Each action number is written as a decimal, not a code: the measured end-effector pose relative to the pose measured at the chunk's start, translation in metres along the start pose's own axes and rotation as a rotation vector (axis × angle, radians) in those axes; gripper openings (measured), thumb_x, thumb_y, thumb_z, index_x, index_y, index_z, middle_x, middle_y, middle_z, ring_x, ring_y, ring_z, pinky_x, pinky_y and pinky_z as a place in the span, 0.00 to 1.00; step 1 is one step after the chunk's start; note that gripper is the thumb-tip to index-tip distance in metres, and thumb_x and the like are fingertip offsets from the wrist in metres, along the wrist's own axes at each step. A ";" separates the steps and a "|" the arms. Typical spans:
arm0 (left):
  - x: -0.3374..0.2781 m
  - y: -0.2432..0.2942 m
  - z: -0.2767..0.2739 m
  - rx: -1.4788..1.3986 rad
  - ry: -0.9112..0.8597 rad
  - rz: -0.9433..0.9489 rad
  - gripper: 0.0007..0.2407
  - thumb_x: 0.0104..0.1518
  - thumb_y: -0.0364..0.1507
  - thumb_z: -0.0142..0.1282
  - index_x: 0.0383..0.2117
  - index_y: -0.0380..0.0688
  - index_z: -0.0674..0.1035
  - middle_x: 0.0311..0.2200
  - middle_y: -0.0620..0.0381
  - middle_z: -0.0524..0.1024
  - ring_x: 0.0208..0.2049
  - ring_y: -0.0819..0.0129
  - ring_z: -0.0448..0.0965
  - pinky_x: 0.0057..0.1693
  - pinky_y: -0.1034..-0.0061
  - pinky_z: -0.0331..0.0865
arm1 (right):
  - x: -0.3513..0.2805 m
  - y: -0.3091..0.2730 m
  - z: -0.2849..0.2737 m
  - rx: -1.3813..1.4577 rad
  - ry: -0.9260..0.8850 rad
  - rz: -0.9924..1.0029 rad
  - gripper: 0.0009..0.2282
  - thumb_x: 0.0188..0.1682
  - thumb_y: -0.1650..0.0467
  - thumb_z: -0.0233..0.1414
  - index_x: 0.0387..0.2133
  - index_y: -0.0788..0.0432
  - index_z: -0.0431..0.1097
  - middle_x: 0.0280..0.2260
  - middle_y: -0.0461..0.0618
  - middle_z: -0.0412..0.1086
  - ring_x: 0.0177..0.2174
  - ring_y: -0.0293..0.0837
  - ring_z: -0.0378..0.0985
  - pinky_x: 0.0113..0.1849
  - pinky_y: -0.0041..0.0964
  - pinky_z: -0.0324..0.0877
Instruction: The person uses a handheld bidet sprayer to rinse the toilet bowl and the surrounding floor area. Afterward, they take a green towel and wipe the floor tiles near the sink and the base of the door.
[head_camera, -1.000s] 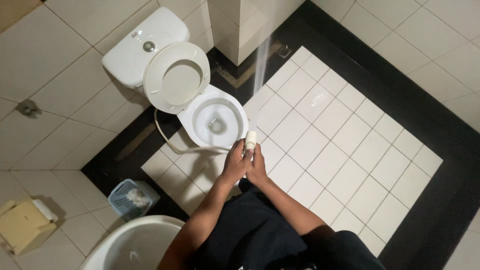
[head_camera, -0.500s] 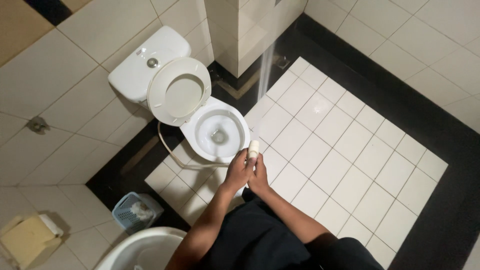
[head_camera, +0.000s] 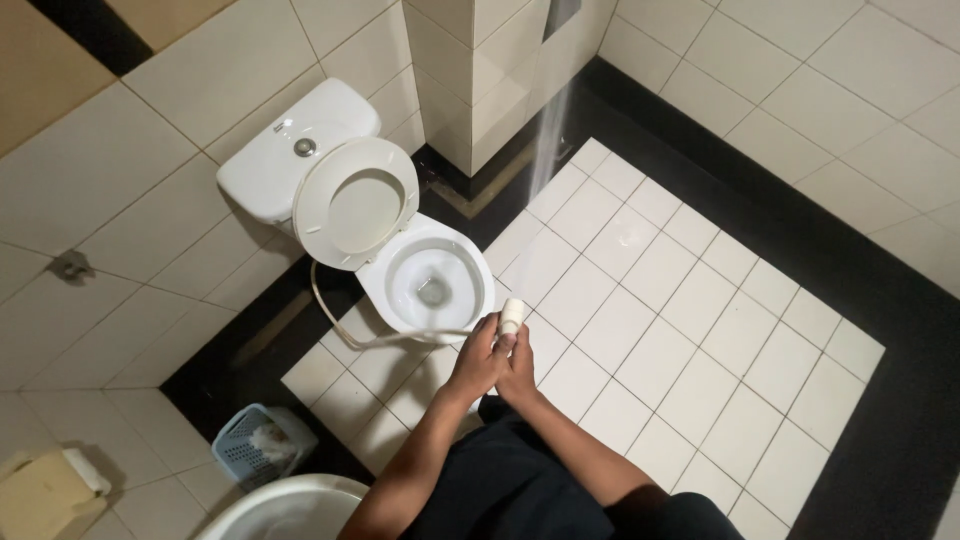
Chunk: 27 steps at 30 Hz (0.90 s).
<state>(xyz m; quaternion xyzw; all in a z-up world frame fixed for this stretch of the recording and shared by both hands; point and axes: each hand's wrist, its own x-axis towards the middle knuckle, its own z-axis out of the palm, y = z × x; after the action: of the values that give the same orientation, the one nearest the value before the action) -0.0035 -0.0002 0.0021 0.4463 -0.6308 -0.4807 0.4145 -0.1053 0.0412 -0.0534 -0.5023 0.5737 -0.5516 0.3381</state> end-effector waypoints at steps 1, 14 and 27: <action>0.000 0.000 0.001 -0.001 0.003 -0.003 0.15 0.65 0.37 0.49 0.45 0.36 0.76 0.34 0.37 0.75 0.40 0.38 0.77 0.48 0.54 0.73 | 0.001 0.002 0.000 -0.001 -0.004 0.001 0.13 0.55 0.71 0.44 0.52 0.62 0.60 0.36 0.59 0.65 0.37 0.51 0.70 0.39 0.55 0.70; 0.033 0.017 0.032 -0.033 0.056 -0.138 0.15 0.63 0.39 0.50 0.42 0.38 0.77 0.33 0.39 0.76 0.40 0.41 0.78 0.48 0.55 0.72 | 0.018 -0.002 -0.004 0.004 0.175 -0.150 0.13 0.55 0.72 0.48 0.52 0.64 0.60 0.41 0.60 0.67 0.42 0.53 0.70 0.47 0.57 0.66; 0.033 0.020 0.035 -0.046 0.143 -0.293 0.15 0.61 0.41 0.51 0.38 0.41 0.77 0.33 0.41 0.78 0.41 0.44 0.79 0.49 0.57 0.72 | 0.018 -0.010 -0.004 0.055 0.147 -0.173 0.14 0.54 0.73 0.50 0.51 0.64 0.61 0.40 0.59 0.66 0.42 0.52 0.69 0.48 0.57 0.65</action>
<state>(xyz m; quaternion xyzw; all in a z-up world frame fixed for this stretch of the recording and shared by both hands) -0.0485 -0.0207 0.0179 0.5570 -0.5165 -0.5175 0.3939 -0.1116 0.0262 -0.0398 -0.4987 0.5362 -0.6295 0.2599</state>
